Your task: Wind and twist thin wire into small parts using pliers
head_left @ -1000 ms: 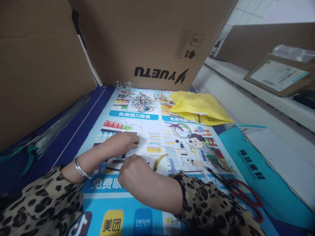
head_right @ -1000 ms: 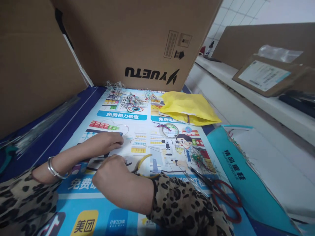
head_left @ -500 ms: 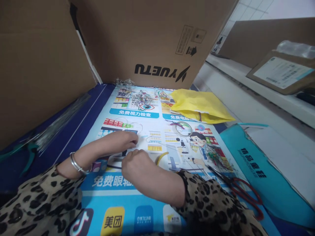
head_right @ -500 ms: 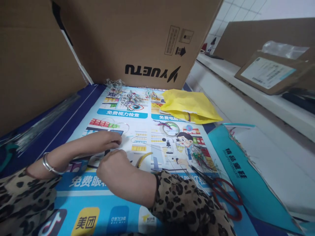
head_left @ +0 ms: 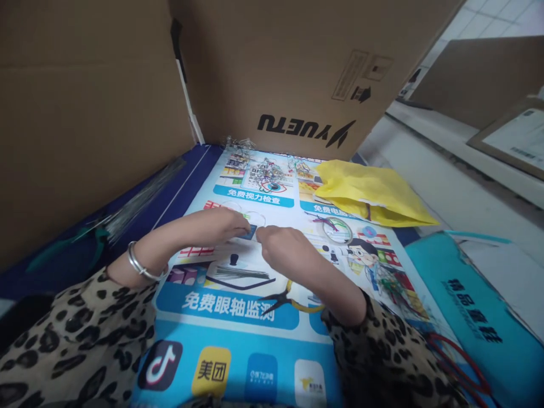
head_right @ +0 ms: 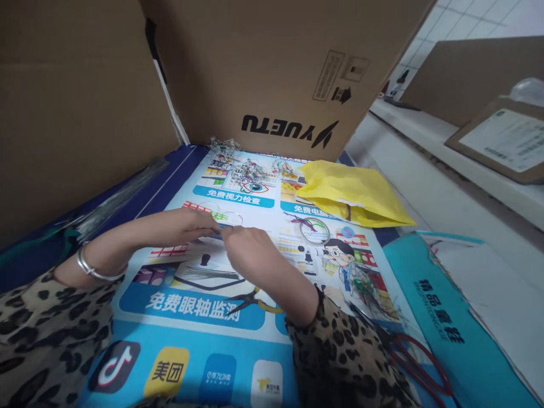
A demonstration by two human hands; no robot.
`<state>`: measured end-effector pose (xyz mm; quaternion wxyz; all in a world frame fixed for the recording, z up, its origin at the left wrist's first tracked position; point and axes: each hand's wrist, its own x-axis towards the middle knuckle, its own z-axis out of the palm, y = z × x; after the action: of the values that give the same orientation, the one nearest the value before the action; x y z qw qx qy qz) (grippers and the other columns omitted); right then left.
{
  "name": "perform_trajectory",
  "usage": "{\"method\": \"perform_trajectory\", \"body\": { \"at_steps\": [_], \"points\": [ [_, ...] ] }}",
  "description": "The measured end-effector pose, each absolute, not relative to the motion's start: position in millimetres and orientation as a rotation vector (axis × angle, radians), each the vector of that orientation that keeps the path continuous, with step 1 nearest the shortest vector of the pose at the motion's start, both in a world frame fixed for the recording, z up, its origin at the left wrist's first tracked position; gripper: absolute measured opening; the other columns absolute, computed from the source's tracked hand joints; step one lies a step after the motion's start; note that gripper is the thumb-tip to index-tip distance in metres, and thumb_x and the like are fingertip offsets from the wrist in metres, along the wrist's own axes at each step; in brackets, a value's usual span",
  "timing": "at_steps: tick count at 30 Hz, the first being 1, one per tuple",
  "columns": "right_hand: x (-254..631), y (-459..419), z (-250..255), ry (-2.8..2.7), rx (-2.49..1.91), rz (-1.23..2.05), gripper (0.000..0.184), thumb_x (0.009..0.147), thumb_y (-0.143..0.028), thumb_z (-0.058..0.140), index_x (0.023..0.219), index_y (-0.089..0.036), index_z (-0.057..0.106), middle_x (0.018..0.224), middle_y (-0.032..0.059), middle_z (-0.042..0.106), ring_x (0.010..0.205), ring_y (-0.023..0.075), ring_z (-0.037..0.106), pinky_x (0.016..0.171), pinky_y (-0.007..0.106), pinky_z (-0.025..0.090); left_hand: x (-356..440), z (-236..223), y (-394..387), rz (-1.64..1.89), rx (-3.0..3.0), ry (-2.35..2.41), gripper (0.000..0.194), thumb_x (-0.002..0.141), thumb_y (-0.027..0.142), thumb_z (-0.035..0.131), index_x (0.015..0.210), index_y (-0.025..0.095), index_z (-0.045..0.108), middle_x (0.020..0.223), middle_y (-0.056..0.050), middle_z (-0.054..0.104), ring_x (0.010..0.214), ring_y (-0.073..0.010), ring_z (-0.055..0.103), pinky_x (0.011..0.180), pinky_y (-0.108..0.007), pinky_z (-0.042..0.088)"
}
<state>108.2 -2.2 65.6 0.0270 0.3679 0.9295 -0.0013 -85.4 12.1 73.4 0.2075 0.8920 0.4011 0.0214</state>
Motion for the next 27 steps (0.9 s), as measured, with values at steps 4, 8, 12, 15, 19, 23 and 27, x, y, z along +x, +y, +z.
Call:
{"method": "perform_trajectory", "body": {
  "at_steps": [4,8,12,15,19,23,27],
  "points": [
    [113,7,64,2.887,1.177,-0.015,0.022,0.08,-0.01,0.04,0.092,-0.02,0.057,0.091,0.0038,0.064,0.077,0.018,0.06,0.057,0.026,0.038,-79,70,11,0.051,2.535,1.163,0.028,0.086,0.017,0.039,0.093,0.019,0.066,0.087,-0.003,0.066,0.078,-0.0138,0.058,0.068,-0.022,0.04],
    [109,8,57,2.903,1.188,0.108,0.019,0.08,-0.01,0.042,0.085,-0.018,0.059,0.084,0.0049,0.064,0.08,0.0202,0.058,0.06,0.027,0.039,-73,57,10,0.202,2.756,1.277,0.022,0.081,0.011,0.046,0.083,0.019,0.066,0.082,-0.004,0.063,0.081,-0.0161,0.056,0.069,-0.025,0.039],
    [105,10,53,2.875,1.292,0.227,0.018,0.081,-0.009,0.043,0.081,-0.016,0.059,0.078,0.0068,0.062,0.077,0.0218,0.057,0.059,0.028,0.04,-62,49,4,0.252,2.906,1.4,0.014,0.079,0.01,0.05,0.074,0.016,0.062,0.073,-0.005,0.059,0.077,-0.0194,0.052,0.067,-0.031,0.038],
    [104,11,53,2.866,1.327,0.244,0.018,0.082,-0.008,0.043,0.082,-0.016,0.059,0.079,0.0072,0.062,0.078,0.0213,0.056,0.06,0.027,0.04,-52,46,-1,0.272,2.964,1.472,0.012,0.078,0.01,0.052,0.071,0.015,0.061,0.074,-0.007,0.058,0.079,-0.0221,0.05,0.067,-0.034,0.038],
    [100,11,54,2.813,1.396,0.208,0.018,0.082,-0.007,0.044,0.085,-0.016,0.06,0.083,0.0077,0.061,0.08,0.0215,0.056,0.06,0.028,0.042,-43,41,-3,0.247,2.962,1.569,0.011,0.077,0.009,0.053,0.07,0.012,0.061,0.074,-0.009,0.056,0.079,-0.0222,0.049,0.067,-0.034,0.039],
    [96,11,51,2.756,1.467,0.157,0.021,0.083,-0.006,0.042,0.088,-0.015,0.06,0.087,0.0089,0.06,0.084,0.0218,0.056,0.063,0.028,0.043,-40,36,-2,0.208,2.903,1.647,0.01,0.077,0.007,0.053,0.072,0.012,0.061,0.074,-0.009,0.057,0.078,-0.0227,0.049,0.065,-0.033,0.04],
    [95,15,45,2.735,1.526,0.176,0.021,0.084,-0.007,0.041,0.089,-0.015,0.06,0.088,0.0091,0.06,0.085,0.0222,0.056,0.061,0.028,0.044,-37,31,3,0.252,2.892,1.647,0.011,0.078,0.009,0.052,0.072,0.012,0.06,0.076,-0.008,0.057,0.081,-0.0242,0.049,0.067,-0.036,0.042]
  ]
}}
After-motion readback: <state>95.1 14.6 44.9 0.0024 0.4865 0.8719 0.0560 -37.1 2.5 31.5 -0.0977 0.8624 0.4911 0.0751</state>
